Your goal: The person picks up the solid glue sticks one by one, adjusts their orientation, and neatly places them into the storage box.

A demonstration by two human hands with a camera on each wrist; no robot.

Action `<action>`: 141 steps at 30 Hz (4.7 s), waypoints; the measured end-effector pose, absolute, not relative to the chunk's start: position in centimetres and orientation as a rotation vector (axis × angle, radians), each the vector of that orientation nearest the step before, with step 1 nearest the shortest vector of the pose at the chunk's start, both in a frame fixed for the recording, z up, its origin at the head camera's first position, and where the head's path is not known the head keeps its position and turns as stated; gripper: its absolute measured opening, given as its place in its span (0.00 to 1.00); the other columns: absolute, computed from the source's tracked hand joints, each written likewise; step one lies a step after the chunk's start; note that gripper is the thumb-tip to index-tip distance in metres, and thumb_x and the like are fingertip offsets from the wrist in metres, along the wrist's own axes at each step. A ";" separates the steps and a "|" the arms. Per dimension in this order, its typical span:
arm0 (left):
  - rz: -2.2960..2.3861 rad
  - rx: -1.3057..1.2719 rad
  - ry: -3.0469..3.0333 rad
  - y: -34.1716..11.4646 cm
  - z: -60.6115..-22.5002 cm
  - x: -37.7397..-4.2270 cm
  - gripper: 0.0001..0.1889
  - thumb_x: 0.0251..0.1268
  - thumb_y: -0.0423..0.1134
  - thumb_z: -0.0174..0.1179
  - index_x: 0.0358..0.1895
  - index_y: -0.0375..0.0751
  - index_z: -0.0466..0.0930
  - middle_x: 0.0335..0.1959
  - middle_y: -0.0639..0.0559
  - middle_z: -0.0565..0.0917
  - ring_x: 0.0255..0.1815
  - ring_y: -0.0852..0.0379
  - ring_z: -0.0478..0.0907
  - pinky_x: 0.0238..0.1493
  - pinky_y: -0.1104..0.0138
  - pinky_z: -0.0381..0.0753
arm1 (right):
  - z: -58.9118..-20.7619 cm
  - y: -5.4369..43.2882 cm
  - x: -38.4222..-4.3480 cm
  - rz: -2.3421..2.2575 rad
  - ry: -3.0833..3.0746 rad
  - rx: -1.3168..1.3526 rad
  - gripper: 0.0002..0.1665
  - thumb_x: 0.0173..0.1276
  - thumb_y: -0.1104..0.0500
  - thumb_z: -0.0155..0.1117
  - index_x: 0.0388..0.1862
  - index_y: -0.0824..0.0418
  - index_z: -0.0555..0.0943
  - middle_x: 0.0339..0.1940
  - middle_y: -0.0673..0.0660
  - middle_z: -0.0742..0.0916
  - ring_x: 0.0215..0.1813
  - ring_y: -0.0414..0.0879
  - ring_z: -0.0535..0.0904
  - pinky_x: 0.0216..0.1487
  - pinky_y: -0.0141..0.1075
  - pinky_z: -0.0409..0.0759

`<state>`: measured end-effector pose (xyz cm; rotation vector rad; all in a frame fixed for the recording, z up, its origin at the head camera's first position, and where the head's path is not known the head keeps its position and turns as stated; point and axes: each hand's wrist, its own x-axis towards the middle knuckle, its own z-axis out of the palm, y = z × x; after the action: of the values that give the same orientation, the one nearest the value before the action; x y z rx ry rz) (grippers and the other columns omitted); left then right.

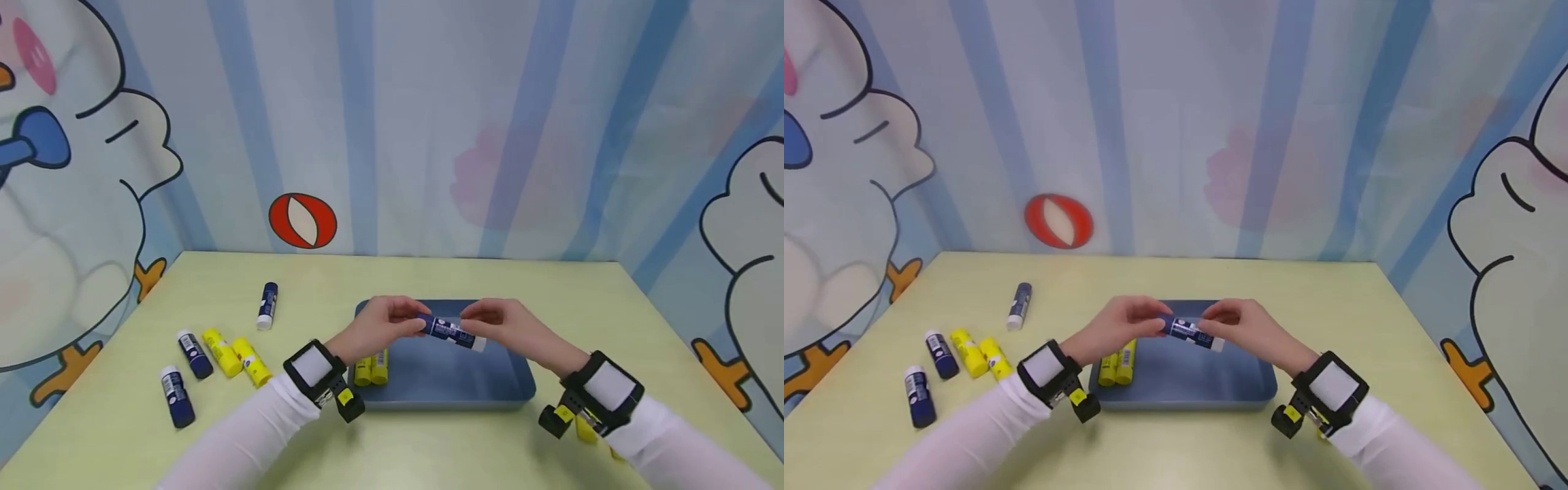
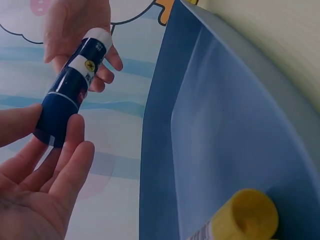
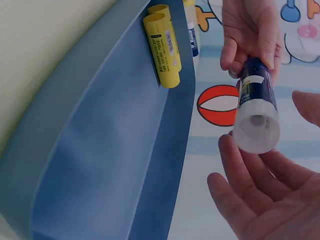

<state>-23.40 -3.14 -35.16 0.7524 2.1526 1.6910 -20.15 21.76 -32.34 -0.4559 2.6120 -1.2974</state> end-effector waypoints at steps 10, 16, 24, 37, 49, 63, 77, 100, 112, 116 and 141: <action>1.579 0.876 2.196 -3.2 -34.8 -23.5 0.12 0.69 0.31 0.58 0.52 0.32 0.80 0.42 0.45 0.84 0.43 0.43 0.82 0.49 0.56 0.79 | -32.2 20.0 -20.3 -1.062 2.668 -0.636 0.15 0.65 0.55 0.68 0.44 0.66 0.83 0.31 0.50 0.84 0.31 0.43 0.79 0.31 0.38 0.78; 1.556 0.875 2.190 -3.2 -34.6 -23.6 0.12 0.69 0.31 0.57 0.52 0.31 0.80 0.43 0.45 0.84 0.44 0.40 0.81 0.51 0.52 0.78 | -32.0 19.6 -20.0 -1.029 2.689 -0.693 0.13 0.65 0.54 0.69 0.39 0.63 0.84 0.26 0.49 0.83 0.28 0.44 0.77 0.28 0.38 0.77; 1.505 0.916 2.208 -3.0 -34.5 -23.5 0.13 0.69 0.32 0.58 0.54 0.33 0.79 0.45 0.46 0.84 0.43 0.50 0.82 0.47 0.65 0.79 | -31.8 19.5 -19.8 -0.907 2.745 -0.689 0.09 0.62 0.54 0.70 0.31 0.59 0.83 0.21 0.48 0.81 0.23 0.42 0.74 0.26 0.36 0.73; 1.220 0.740 2.719 -6.9 -34.4 -24.3 0.11 0.70 0.41 0.58 0.51 0.41 0.80 0.42 0.52 0.83 0.42 0.55 0.79 0.45 0.65 0.78 | -32.0 20.0 -21.0 -0.982 2.734 -0.542 0.13 0.65 0.54 0.67 0.33 0.64 0.82 0.24 0.52 0.81 0.24 0.43 0.76 0.28 0.39 0.78; 0.518 0.428 2.866 -9.8 -36.0 -24.4 0.19 0.71 0.50 0.55 0.24 0.41 0.78 0.14 0.54 0.74 0.16 0.57 0.69 0.18 0.69 0.61 | -32.4 20.9 -22.2 -1.101 2.648 -0.250 0.15 0.67 0.53 0.65 0.34 0.65 0.84 0.19 0.53 0.77 0.27 0.45 0.79 0.40 0.45 0.81; 0.560 0.361 2.756 -9.2 -37.3 -24.2 0.18 0.68 0.39 0.55 0.18 0.42 0.78 0.13 0.53 0.80 0.16 0.56 0.76 0.19 0.69 0.65 | -34.4 19.9 -22.4 -1.110 2.619 -0.177 0.14 0.67 0.54 0.65 0.32 0.65 0.84 0.17 0.53 0.77 0.26 0.46 0.80 0.39 0.44 0.82; 0.555 0.348 2.763 -8.7 -37.2 -24.6 0.17 0.65 0.38 0.59 0.16 0.41 0.79 0.10 0.54 0.78 0.16 0.55 0.77 0.18 0.70 0.63 | -35.8 16.0 -22.9 -1.090 2.504 -0.080 0.15 0.66 0.54 0.66 0.31 0.66 0.84 0.24 0.55 0.82 0.27 0.45 0.81 0.35 0.39 0.82; 0.542 0.323 2.750 -8.6 -36.9 -24.7 0.16 0.66 0.38 0.60 0.17 0.41 0.79 0.11 0.52 0.79 0.17 0.54 0.79 0.19 0.69 0.64 | -36.2 10.9 -24.5 -0.880 2.476 -0.037 0.16 0.66 0.54 0.66 0.29 0.68 0.80 0.24 0.58 0.85 0.27 0.46 0.84 0.31 0.35 0.82; 0.543 0.330 2.744 -8.5 -36.9 -24.5 0.16 0.66 0.38 0.59 0.18 0.41 0.80 0.11 0.52 0.79 0.16 0.54 0.78 0.18 0.70 0.64 | -36.5 10.4 -24.6 -0.792 2.503 -0.075 0.19 0.66 0.51 0.67 0.24 0.66 0.81 0.19 0.57 0.84 0.21 0.45 0.81 0.27 0.36 0.82; 0.539 0.329 2.742 -8.5 -36.9 -24.6 0.16 0.66 0.38 0.59 0.18 0.41 0.80 0.11 0.52 0.79 0.16 0.55 0.78 0.18 0.70 0.64 | -36.6 10.3 -24.8 -0.787 2.501 -0.072 0.20 0.66 0.50 0.67 0.24 0.66 0.80 0.19 0.57 0.84 0.20 0.45 0.81 0.26 0.36 0.81; 0.551 0.322 2.754 -8.6 -36.8 -24.8 0.16 0.66 0.39 0.60 0.17 0.41 0.80 0.12 0.52 0.79 0.15 0.55 0.78 0.17 0.70 0.62 | -32.3 14.5 -25.7 -0.951 2.347 -0.371 0.24 0.73 0.48 0.58 0.45 0.70 0.83 0.36 0.62 0.87 0.38 0.52 0.84 0.39 0.42 0.82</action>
<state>-24.81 -8.59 -36.79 0.3220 2.7543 0.5512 -25.70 14.47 -32.31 -0.3705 2.3471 -0.9506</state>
